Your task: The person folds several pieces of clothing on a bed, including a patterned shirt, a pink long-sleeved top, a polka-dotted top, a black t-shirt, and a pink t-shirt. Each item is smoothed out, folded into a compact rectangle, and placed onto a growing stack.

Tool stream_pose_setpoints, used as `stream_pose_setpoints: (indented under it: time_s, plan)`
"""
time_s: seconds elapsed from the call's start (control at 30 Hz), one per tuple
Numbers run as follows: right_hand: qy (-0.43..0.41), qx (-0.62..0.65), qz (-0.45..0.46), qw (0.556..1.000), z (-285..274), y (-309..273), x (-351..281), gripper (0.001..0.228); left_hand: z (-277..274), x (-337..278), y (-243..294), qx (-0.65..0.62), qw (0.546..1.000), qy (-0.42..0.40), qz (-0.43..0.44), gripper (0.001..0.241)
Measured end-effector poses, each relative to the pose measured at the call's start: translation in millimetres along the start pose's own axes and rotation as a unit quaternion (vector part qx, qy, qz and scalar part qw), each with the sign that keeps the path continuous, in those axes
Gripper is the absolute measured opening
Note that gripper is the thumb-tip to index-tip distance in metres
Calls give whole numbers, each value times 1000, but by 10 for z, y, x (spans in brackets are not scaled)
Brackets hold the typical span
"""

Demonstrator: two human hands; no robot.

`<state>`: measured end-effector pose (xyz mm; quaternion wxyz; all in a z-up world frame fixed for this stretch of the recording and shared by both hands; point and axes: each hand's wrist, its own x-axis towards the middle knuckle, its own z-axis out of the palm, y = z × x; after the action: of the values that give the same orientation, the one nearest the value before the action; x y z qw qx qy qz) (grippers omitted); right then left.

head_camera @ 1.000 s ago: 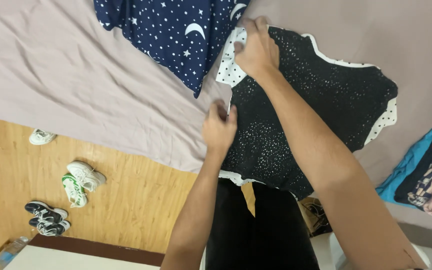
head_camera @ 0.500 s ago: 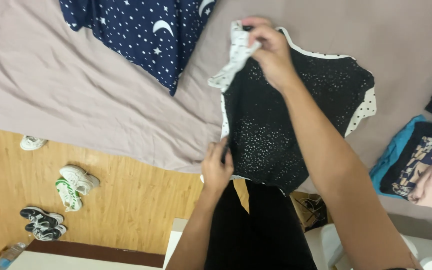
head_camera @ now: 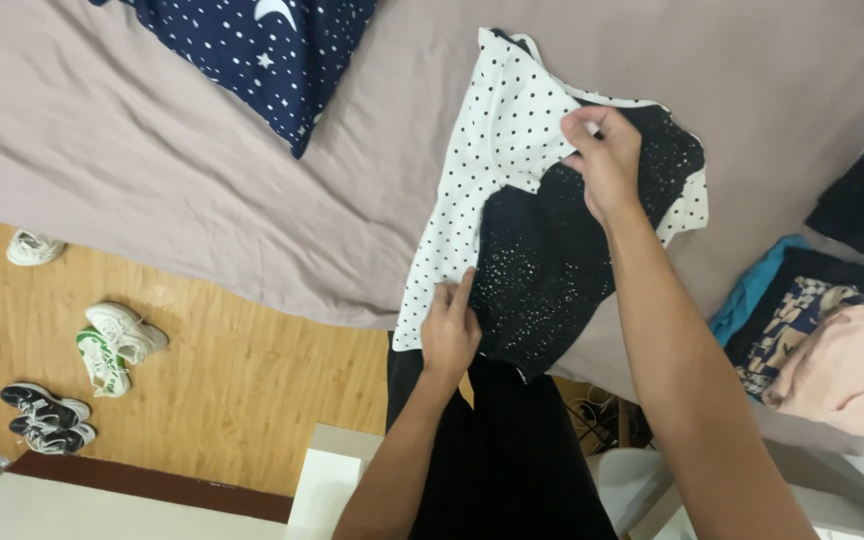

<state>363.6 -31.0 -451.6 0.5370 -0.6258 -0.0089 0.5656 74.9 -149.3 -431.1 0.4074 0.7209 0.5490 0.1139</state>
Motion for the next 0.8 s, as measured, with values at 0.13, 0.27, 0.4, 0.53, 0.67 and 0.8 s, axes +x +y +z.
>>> stream_pose_setpoints:
  time_s: [0.13,0.27,0.4,0.53,0.67,0.8]
  plan:
    - [58,-209,-138,966,1,-76,-188,13,-21,-76,-3,31,999,7,-37,66]
    - [61,-371,-288,881,-333,264,-84,33,-41,-64,-41,33,999,-28,18,64]
    - [38,-430,-313,846,-503,404,19,40,-125,178,144,60,997,-39,15,55]
    - [40,-367,-259,892,-450,395,-40,43,-161,696,251,44,994,94,39,41]
    - [45,-345,-275,896,-344,344,-138,45,-132,1608,345,-20,989,139,54,53]
    - [52,-298,-251,919,-339,380,-141,48,96,2342,338,-81,989,108,56,56]
